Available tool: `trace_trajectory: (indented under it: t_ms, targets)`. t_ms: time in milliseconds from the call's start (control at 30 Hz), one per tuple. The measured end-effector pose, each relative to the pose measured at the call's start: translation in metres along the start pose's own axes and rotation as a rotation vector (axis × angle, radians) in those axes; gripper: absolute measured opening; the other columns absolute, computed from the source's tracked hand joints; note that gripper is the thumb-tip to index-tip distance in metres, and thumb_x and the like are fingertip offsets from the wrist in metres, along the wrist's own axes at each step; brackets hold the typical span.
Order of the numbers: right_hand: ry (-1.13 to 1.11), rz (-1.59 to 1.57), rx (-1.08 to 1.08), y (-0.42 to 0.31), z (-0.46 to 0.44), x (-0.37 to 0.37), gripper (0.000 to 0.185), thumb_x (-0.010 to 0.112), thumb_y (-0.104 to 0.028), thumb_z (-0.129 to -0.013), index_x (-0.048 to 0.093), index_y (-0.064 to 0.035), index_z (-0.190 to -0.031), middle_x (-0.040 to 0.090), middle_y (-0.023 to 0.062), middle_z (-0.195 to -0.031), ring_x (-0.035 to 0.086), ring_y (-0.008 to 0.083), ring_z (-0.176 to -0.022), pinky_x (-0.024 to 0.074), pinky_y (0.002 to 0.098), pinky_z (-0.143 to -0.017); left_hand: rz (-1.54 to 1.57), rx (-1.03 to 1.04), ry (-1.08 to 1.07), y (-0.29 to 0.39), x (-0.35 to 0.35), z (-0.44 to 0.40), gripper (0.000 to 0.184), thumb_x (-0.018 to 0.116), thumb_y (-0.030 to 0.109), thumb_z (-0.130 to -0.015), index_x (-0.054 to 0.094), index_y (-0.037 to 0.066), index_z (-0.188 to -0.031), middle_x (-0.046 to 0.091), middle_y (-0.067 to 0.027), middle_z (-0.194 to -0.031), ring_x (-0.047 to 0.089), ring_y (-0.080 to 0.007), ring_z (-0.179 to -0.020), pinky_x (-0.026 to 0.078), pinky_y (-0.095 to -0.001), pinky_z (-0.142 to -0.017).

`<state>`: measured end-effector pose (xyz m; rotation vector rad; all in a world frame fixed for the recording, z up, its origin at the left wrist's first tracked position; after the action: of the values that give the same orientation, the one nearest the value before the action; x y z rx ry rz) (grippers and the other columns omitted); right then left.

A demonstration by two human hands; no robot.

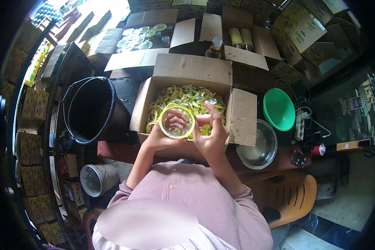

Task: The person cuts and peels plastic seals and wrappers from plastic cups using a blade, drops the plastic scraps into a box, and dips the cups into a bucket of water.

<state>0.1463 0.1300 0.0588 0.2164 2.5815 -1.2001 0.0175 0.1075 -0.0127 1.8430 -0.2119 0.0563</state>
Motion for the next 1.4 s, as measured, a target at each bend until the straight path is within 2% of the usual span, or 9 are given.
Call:
trace_trajectory:
  t_ms: [233,433,500,800,900,1000,1100,1233,1400]
  targets:
    - [-0.023,-0.082,0.052,0.005,-0.003,0.003,0.056,0.065,0.005,-0.068,0.043,-0.0008,-0.119,0.063,0.0075,-0.072,0.063,0.0135,-0.064,0.0485,0.0242,-0.063,0.051,-0.043,-0.050,-0.003,0.002,0.001,0.064,0.074,0.003,-0.059,0.039,0.005,-0.112,0.052,-0.0090,-0.102,0.053,-0.0129,-0.091,0.045,-0.0244,-0.074]
    - [0.027,-0.141,0.083,0.005,-0.002,0.001,0.057,0.065,0.005,-0.069,0.040,0.0009,-0.120,0.062,0.0069,-0.071,0.061,0.0121,-0.065,0.0479,0.0230,-0.064,0.171,0.028,0.152,-0.002,-0.009,0.002,0.073,0.075,0.003,-0.058,0.033,0.005,-0.118,0.045,-0.0059,-0.103,0.051,-0.0113,-0.090,0.046,-0.0235,-0.074]
    - [0.034,-0.129,0.079,0.003,0.001,-0.001,0.059,0.065,0.006,-0.068,0.039,0.0026,-0.121,0.060,0.0050,-0.071,0.059,0.0091,-0.065,0.0473,0.0210,-0.066,0.131,0.025,0.138,-0.005,-0.013,0.002,0.077,0.076,0.002,-0.059,0.030,0.005,-0.121,0.045,-0.0063,-0.102,0.051,-0.0114,-0.089,0.046,-0.0234,-0.075]
    - [0.038,-0.040,0.043,-0.003,0.008,-0.001,0.055,0.066,0.005,-0.068,0.042,0.0046,-0.117,0.061,0.0054,-0.070,0.058,0.0085,-0.061,0.0454,0.0207,-0.064,0.108,0.007,0.102,0.000,-0.009,0.003,0.075,0.075,0.002,-0.061,0.030,0.005,-0.122,0.043,-0.0075,-0.106,0.050,-0.0157,-0.096,0.047,-0.0265,-0.077]
    - [0.030,-0.019,0.010,-0.005,0.004,-0.002,0.054,0.066,0.003,-0.069,0.044,-0.0003,-0.118,0.063,0.0073,-0.071,0.062,0.0128,-0.062,0.0480,0.0238,-0.061,0.042,-0.001,0.051,-0.004,-0.008,0.004,0.081,0.074,0.002,-0.063,0.026,0.009,-0.128,0.043,-0.0076,-0.109,0.051,-0.0160,-0.096,0.047,-0.0270,-0.078]
    - [0.018,0.063,-0.011,-0.007,0.003,-0.002,0.056,0.066,0.004,-0.068,0.044,-0.0007,-0.118,0.063,0.0073,-0.071,0.062,0.0131,-0.062,0.0481,0.0240,-0.061,-0.027,0.054,0.013,-0.008,-0.006,0.005,0.089,0.074,0.003,-0.064,0.020,0.015,-0.133,0.043,-0.0081,-0.113,0.051,-0.0161,-0.095,0.046,-0.0276,-0.079]
    - [0.013,-0.034,0.019,-0.003,-0.001,-0.001,0.057,0.066,0.004,-0.067,0.044,-0.0010,-0.119,0.063,0.0071,-0.072,0.062,0.0132,-0.063,0.0483,0.0243,-0.061,-0.033,0.064,0.015,-0.009,-0.007,0.007,0.095,0.074,0.003,-0.064,0.015,0.020,-0.136,0.042,-0.0088,-0.116,0.051,-0.0164,-0.095,0.045,-0.0279,-0.080]
    - [-0.009,-0.018,0.008,-0.002,-0.002,0.000,0.057,0.066,0.005,-0.067,0.044,-0.0008,-0.119,0.063,0.0070,-0.073,0.062,0.0133,-0.063,0.0483,0.0245,-0.062,-0.088,-0.019,-0.039,-0.006,-0.006,0.004,0.085,0.074,0.002,-0.063,0.025,0.012,-0.131,0.045,-0.0087,-0.112,0.052,-0.0162,-0.094,0.045,-0.0281,-0.079]
    - [-0.015,0.013,-0.031,-0.007,-0.004,0.001,0.058,0.066,0.005,-0.066,0.042,0.0018,-0.120,0.063,0.0065,-0.071,0.061,0.0110,-0.063,0.0461,0.0224,-0.065,0.017,-0.011,0.013,-0.004,-0.007,0.005,0.072,0.075,0.005,-0.062,0.036,0.006,-0.122,0.048,-0.0067,-0.107,0.051,-0.0140,-0.093,0.044,-0.0268,-0.078]
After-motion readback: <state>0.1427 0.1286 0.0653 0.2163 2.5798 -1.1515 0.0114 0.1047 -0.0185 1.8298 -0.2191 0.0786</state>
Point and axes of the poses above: each hand's wrist, its own z-axis away from the middle knuckle, its own x-axis out of the palm, y = z × x, the point moved 10 cm from there along -z, towards the middle knuckle
